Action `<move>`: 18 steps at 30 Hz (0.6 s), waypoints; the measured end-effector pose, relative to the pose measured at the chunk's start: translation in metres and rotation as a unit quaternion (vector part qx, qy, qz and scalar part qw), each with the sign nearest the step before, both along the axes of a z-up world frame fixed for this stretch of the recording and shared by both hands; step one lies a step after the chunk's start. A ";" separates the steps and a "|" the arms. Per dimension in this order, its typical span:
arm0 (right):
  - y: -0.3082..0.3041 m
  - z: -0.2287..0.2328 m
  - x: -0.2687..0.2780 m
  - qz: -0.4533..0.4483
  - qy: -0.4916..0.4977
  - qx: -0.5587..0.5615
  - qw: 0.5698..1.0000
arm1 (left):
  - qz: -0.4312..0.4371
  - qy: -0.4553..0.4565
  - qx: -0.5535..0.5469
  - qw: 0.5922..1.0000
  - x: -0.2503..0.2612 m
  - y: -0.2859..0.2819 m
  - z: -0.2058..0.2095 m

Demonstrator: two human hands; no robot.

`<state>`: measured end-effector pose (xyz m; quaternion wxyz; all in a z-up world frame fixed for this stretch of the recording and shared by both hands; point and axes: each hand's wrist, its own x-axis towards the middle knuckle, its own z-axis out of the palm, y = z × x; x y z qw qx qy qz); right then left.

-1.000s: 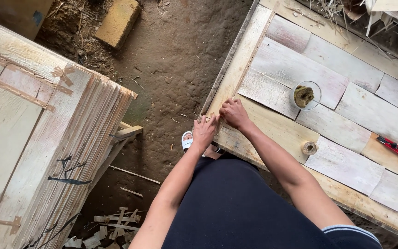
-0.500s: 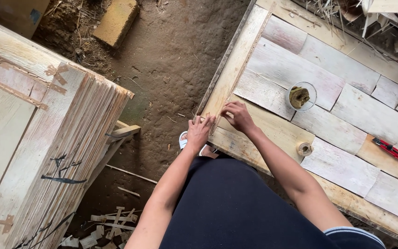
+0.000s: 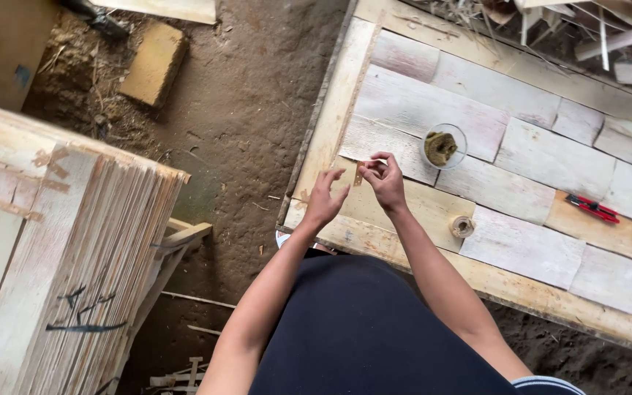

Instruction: Applying adhesive and tape to the edges of wooden panels in a workshop

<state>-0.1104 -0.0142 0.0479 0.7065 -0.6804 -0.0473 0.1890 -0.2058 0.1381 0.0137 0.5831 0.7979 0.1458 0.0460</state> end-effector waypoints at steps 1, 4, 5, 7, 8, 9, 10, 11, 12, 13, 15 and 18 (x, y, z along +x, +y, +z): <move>-0.004 0.007 -0.001 -0.009 -0.001 -0.001 1.000 | -0.009 -0.001 -0.001 1.000 0.006 -0.006 0.005; -0.013 0.020 0.003 -0.046 -0.001 -0.008 0.999 | -0.045 0.023 -0.139 0.989 0.027 -0.020 0.010; -0.017 0.020 0.005 -0.054 0.000 -0.014 0.998 | -0.049 0.020 -0.200 0.978 0.032 -0.025 0.004; -0.028 0.021 0.009 -0.071 -0.001 -0.020 0.997 | -0.061 0.019 -0.261 0.963 0.043 -0.035 -0.006; -0.032 0.023 0.011 -0.086 0.003 -0.018 0.996 | -0.057 0.023 -0.274 0.960 0.048 -0.038 -0.009; -0.036 0.025 0.014 -0.101 0.007 -0.016 0.995 | -0.053 0.027 -0.287 0.956 0.054 -0.042 -0.013; -0.042 0.023 0.018 -0.109 0.005 -0.015 0.994 | -0.060 0.027 -0.286 0.956 0.059 -0.046 -0.012; -0.047 0.020 0.022 -0.129 0.018 -0.006 0.991 | -0.071 0.033 -0.285 0.955 0.063 -0.049 -0.011; -0.053 0.017 0.025 -0.149 0.031 0.003 0.988 | -0.081 0.040 -0.285 0.954 0.067 -0.054 -0.011; -0.060 0.011 0.032 -0.156 0.029 0.004 0.987 | -0.088 0.040 -0.284 0.954 0.074 -0.058 -0.007; -0.075 -0.001 0.042 -0.185 0.041 0.016 0.982 | -0.087 0.049 -0.315 0.944 0.086 -0.067 -0.001; -0.086 0.011 0.052 -0.209 0.045 0.016 0.977 | -0.098 0.052 -0.336 0.935 0.105 -0.083 0.003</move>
